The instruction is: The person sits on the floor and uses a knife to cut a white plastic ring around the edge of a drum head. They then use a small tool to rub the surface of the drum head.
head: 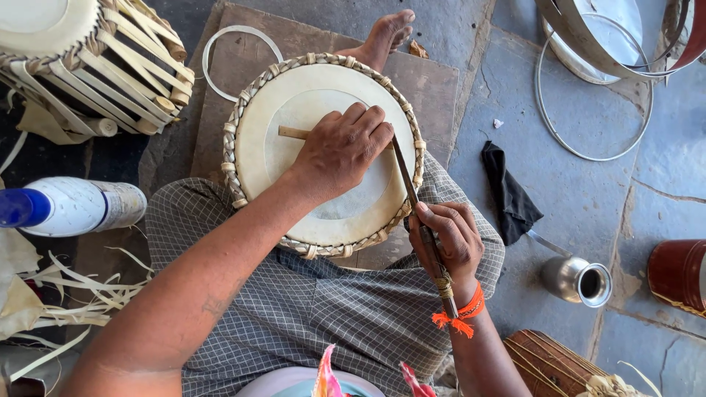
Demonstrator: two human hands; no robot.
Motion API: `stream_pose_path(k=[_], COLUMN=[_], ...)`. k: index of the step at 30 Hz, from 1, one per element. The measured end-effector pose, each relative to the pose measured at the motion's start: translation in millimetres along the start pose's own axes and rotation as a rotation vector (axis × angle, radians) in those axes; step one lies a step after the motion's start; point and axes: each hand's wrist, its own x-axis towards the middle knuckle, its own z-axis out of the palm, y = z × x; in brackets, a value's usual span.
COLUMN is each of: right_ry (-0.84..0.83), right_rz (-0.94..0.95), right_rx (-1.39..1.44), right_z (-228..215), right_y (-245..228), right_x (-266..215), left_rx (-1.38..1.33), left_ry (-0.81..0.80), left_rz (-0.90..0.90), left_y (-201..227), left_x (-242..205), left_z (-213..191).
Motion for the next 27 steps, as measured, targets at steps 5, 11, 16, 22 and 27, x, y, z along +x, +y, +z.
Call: stream_pose_path(k=[5,11,16,22,27], right_ry=[0.021,0.066,0.106,0.132,0.151], right_rz=[0.067,0.109,0.18,0.206,0.243], right_rx=[-0.002,-0.013,-0.031,-0.053,-0.067], right_z=[3.4,8.0,12.3,15.4,19.9], right_y=[-10.4,-24.6,-41.7,-54.9,-65.5], right_x=[-10.0,-20.5,-26.0,-33.4,-43.1], left_rx=[-0.009,-0.03,0.006,-0.033,-0.03], left_ry=[0.063,0.044,-0.004,-0.005,0.03], left_rz=[0.064,0.093,0.134,0.172,0.237], left_y=[-2.3,-2.8,-5.2,-7.3,-7.5], left_x=[-1.7,-2.8,-0.1,0.6,1.4], left_z=[4.4,3.7,3.5,6.3,4.8])
